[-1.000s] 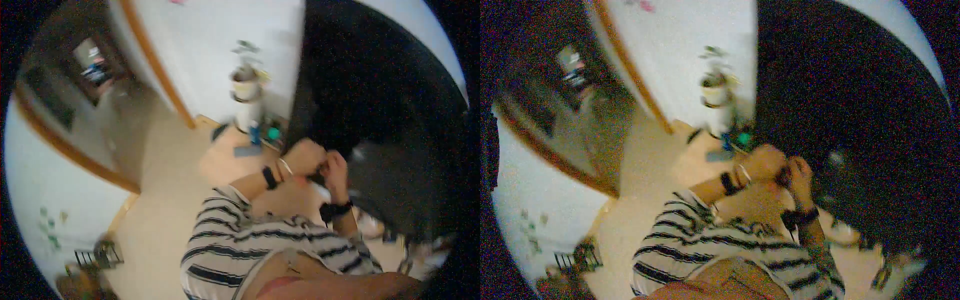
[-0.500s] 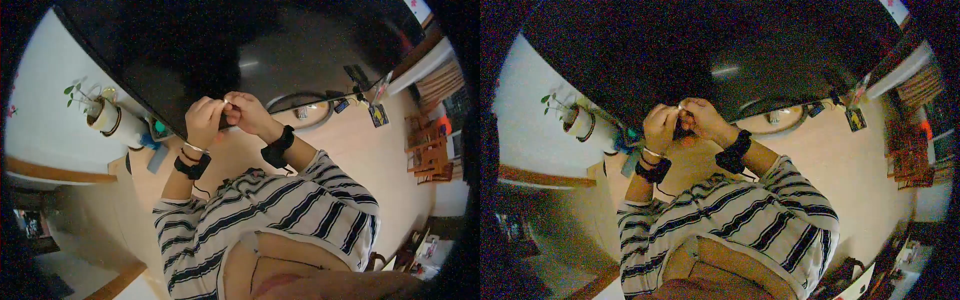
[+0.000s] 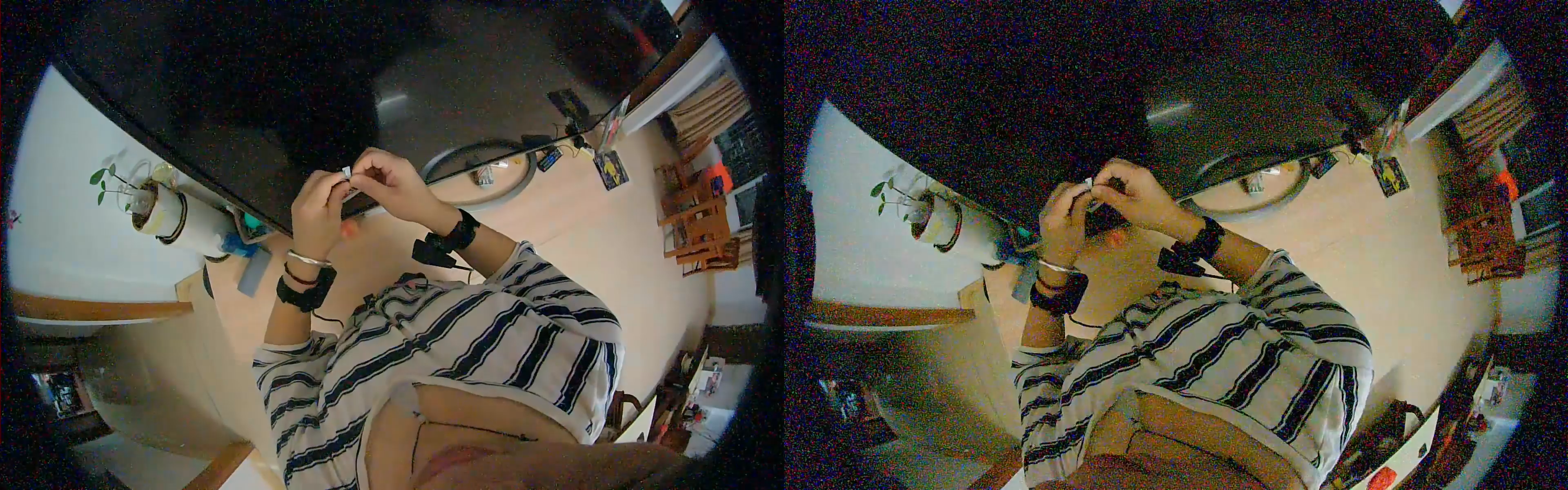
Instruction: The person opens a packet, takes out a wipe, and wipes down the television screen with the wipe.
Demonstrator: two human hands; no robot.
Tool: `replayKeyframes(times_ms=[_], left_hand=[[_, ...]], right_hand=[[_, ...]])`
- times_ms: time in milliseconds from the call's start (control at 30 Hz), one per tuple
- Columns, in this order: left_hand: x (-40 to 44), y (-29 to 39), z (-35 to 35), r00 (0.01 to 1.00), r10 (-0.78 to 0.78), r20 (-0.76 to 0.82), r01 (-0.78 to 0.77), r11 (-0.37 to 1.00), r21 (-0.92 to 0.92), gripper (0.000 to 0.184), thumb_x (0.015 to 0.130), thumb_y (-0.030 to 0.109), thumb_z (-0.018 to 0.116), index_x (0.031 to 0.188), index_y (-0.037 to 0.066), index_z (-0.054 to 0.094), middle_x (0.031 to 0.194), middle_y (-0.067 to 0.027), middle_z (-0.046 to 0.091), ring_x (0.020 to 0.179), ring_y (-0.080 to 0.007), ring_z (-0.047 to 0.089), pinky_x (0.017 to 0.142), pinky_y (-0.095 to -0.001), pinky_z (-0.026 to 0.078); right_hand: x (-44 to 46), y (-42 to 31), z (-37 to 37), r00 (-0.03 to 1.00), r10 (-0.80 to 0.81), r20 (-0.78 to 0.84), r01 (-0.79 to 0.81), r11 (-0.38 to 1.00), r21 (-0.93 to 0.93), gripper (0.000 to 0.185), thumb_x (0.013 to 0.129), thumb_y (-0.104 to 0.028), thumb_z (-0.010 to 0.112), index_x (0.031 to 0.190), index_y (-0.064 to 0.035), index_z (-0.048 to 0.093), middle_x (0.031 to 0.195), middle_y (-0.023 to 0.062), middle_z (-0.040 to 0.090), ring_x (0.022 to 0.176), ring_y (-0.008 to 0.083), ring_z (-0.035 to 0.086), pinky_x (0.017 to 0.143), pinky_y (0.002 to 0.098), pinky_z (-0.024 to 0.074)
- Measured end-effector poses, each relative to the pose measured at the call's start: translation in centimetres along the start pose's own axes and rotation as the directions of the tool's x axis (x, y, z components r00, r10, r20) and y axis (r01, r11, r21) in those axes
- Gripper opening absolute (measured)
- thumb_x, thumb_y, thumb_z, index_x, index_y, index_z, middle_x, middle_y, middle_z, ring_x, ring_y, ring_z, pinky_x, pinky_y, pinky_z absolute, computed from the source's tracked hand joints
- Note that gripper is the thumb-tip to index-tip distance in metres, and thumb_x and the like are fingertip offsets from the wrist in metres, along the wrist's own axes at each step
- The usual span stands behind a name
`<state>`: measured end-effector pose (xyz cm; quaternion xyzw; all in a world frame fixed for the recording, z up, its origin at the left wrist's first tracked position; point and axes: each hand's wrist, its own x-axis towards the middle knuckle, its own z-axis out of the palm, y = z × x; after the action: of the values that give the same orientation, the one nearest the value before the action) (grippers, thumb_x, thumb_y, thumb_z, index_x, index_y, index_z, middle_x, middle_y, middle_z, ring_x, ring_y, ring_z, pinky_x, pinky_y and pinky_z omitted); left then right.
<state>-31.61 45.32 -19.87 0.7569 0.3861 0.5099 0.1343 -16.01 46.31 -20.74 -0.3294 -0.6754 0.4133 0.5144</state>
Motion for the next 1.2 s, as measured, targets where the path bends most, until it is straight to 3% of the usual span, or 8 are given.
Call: replayKeyframes(times_ms=[367, 433, 567, 633, 700, 833, 967, 1200], left_hand=[[-1.0, -0.2, -0.1, 0.991, 0.075, 0.114, -0.107, 0.942, 0.317, 0.007, 0.07, 0.011, 0.061, 0.07, 0.005, 0.057, 0.063, -0.0077, 0.048, 0.055, -0.0252, 0.051, 0.048, -0.032, 0.042], [-1.9, 0.3, -1.0, 0.996, 0.084, 0.044, -0.093, 0.943, 0.32, 0.006, 0.07, 0.01, 0.061, 0.07, 0.006, 0.057, 0.062, -0.0073, 0.048, 0.055, -0.0249, 0.051, 0.048, -0.0323, 0.042], [-1.0, 1.1, 0.2, 0.962, 0.271, -0.037, -0.247, 0.919, 0.307, 0.004, 0.072, 0.008, 0.059, 0.073, 0.005, 0.059, 0.064, -0.0077, 0.052, 0.056, -0.0252, 0.053, 0.05, -0.0328, 0.043], [0.3, 1.8, 0.2, 0.972, 0.189, -0.139, -0.157, 0.965, 0.211, 0.005, 0.073, 0.008, 0.059, 0.075, 0.004, 0.06, 0.067, -0.0087, 0.054, 0.058, -0.0253, 0.054, 0.052, -0.0323, 0.044], [0.7, 1.8, -0.1, 0.977, -0.072, -0.2, 0.076, 0.997, 0.01, 0.007, 0.074, 0.008, 0.061, 0.077, 0.002, 0.06, 0.075, -0.0113, 0.057, 0.065, -0.0237, 0.056, 0.059, -0.0298, 0.045], [0.7, 1.2, -0.9, 0.983, -0.12, -0.141, 0.1, 0.985, -0.142, 0.007, 0.07, 0.005, 0.062, 0.076, 0.003, 0.057, 0.078, -0.0102, 0.057, 0.072, -0.0227, 0.055, 0.066, -0.0297, 0.045], [0.0, 0.2, -0.7, 0.996, -0.067, -0.067, 0.058, 0.991, -0.119, 0.011, 0.072, 0.005, 0.06, 0.082, 0.003, 0.056, 0.085, -0.0111, 0.055, 0.078, -0.0234, 0.054, 0.07, -0.0297, 0.044], [0.1, 1.2, -1.3, 1.0, 0.004, -0.019, -0.004, 1.0, -0.008, 0.018, 0.075, 0.007, 0.059, 0.091, 0.003, 0.053, 0.092, -0.0127, 0.049, 0.082, -0.0244, 0.051, 0.074, -0.0322, 0.044]], right_hand=[[0.2, 0.6, 0.8, 0.994, -0.03, 0.106, 0.046, 0.987, -0.151, 0.01, 0.085, -0.011, 0.054, 0.079, -0.0025, 0.051, 0.077, 0.0009, 0.048, 0.068, 0.0059, 0.045, 0.06, 0.0203, 0.038], [-0.4, -1.0, 2.6, 0.949, 0.302, 0.096, -0.314, 0.934, 0.17, 0.012, 0.087, -0.013, 0.05, 0.079, -0.0045, 0.05, 0.073, -0.0006, 0.047, 0.066, 0.0052, 0.044, 0.06, 0.0207, 0.0375], [0.3, 1.2, 3.5, 0.92, 0.392, -0.011, -0.336, 0.803, 0.492, 0.013, 0.089, -0.016, 0.047, 0.08, -0.0064, 0.05, 0.072, -0.0015, 0.048, 0.064, 0.0049, 0.043, 0.058, 0.0203, 0.0371], [1.5, 0.3, 3.2, 0.947, 0.322, -0.006, -0.24, 0.718, 0.654, 0.014, 0.089, -0.017, 0.047, 0.081, -0.0069, 0.049, 0.073, -0.0008, 0.049, 0.063, 0.0057, 0.043, 0.057, 0.0191, 0.0369], [1.6, -0.5, 2.9, 0.961, 0.278, -0.013, -0.208, 0.751, 0.627, 0.013, 0.089, -0.016, 0.047, 0.081, -0.0068, 0.049, 0.073, -0.0004, 0.05, 0.062, 0.006, 0.045, 0.056, 0.0188, 0.0377], [1.0, -0.6, 1.6, 0.981, 0.194, -0.009, -0.172, 0.89, 0.422, 0.008, 0.089, -0.011, 0.047, 0.083, -0.0059, 0.05, 0.076, 0.0013, 0.053, 0.061, 0.007, 0.049, 0.056, 0.0199, 0.0414], [0.4, -2.0, 1.2, 0.984, 0.169, 0.05, -0.169, 0.822, 0.544, 0.007, 0.089, -0.009, 0.047, 0.086, -0.0044, 0.052, 0.076, 0.0022, 0.054, 0.059, 0.0075, 0.051, 0.055, 0.021, 0.0433], [-0.4, -2.0, 0.9, 0.941, 0.31, 0.136, -0.338, 0.857, 0.39, 0.015, 0.086, -0.016, 0.053, 0.082, -0.0028, 0.059, 0.064, 0.0014, 0.057, 0.057, 0.0071, 0.053, 0.054, 0.0215, 0.0449]])
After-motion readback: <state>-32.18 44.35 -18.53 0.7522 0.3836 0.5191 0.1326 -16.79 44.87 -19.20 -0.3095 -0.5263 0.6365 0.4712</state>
